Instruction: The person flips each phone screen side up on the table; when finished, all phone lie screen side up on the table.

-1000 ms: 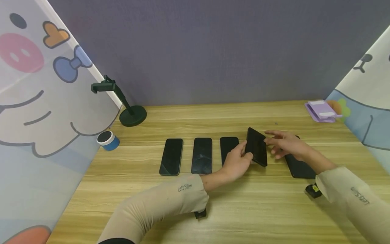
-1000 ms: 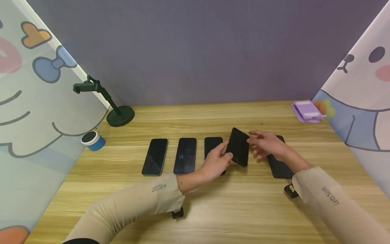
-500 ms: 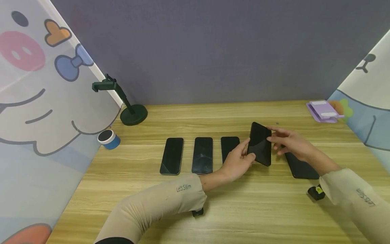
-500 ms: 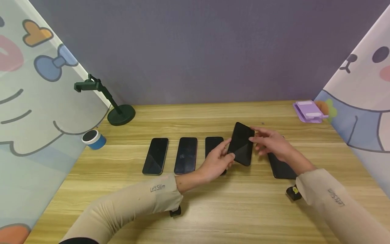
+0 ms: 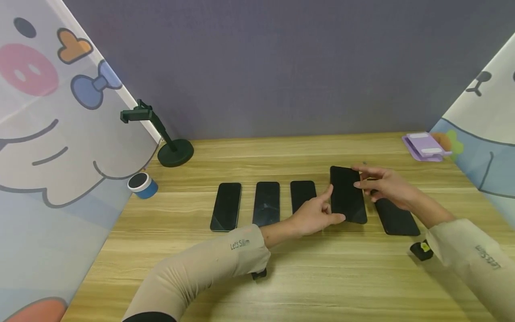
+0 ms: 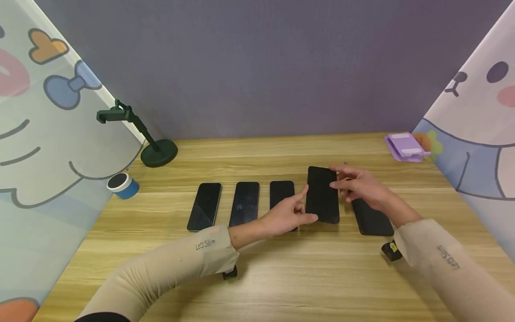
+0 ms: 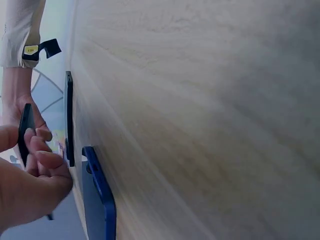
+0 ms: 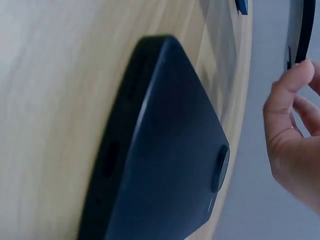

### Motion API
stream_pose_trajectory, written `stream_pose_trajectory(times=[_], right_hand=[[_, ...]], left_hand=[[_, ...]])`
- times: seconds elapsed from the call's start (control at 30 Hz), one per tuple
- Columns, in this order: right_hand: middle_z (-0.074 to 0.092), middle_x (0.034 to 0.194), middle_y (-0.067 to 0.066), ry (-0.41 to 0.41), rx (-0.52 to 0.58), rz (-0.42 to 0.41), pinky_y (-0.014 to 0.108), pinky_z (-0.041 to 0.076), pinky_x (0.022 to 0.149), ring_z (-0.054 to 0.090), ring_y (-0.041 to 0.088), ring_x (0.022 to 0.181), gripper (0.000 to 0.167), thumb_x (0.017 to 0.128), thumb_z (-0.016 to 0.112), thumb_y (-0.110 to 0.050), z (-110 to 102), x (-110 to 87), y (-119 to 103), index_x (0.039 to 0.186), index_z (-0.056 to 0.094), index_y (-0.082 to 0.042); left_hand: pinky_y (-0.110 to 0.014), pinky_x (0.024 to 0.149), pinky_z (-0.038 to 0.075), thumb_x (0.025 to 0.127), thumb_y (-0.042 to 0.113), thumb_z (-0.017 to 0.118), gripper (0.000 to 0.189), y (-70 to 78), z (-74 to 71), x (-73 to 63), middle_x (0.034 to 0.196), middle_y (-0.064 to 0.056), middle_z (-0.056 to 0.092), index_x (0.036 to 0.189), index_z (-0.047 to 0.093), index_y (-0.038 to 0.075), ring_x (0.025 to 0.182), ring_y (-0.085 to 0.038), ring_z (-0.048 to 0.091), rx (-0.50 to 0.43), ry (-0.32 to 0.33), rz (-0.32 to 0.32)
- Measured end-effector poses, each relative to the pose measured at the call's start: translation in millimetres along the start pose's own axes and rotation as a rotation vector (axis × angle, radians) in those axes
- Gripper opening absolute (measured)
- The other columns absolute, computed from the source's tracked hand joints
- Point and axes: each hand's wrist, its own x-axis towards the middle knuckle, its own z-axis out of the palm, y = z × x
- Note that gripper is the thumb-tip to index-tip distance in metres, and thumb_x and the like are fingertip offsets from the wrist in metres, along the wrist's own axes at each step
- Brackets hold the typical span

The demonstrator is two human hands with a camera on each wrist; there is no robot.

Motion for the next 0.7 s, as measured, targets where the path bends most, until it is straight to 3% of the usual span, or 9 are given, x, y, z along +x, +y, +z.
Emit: stream_pose_trajectory(times=[0.17,0.37,0.7], right_hand=[[0.046,0.106,0.004,-0.052,-0.026,0.043,0.03,0.052,0.06,0.054,0.011,0.074,0.071,0.099,0.065,-0.026,-1,0.9,2,0.158,0.03,-0.008],[0.052,0.093,0.001,-0.101,-0.031,0.099,0.031,0.054,0.061,0.054,0.011,0.071,0.074,0.097,0.067,-0.027,1,4.4,6,0.159,0.03,-0.01],[0.048,0.103,0.005,-0.132,-0.072,0.141,0.029,0.053,0.062,0.052,0.011,0.07,0.075,0.096,0.068,-0.027,0,11.7,5,0.158,0.03,-0.008]], left_hand=[[-0.024,0.046,0.033,0.098,0.031,0.066,0.089,4.2,0.6,0.4,0.06,-0.004,0.052,0.163,0.004,0.023,0.044,-0.011,0.036,0.022,-0.042,-0.079],[-0.025,0.043,0.03,0.097,0.029,0.068,0.089,7.2,3.1,4.8,0.06,-0.006,0.054,0.163,0.008,0.022,0.042,-0.012,0.032,0.03,-0.03,-0.188],[-0.027,0.053,0.04,0.097,0.029,0.067,0.089,7.9,6.2,11.0,0.078,-0.004,0.067,0.163,0.01,0.015,0.06,-0.016,0.054,0.077,-0.054,-0.249]])
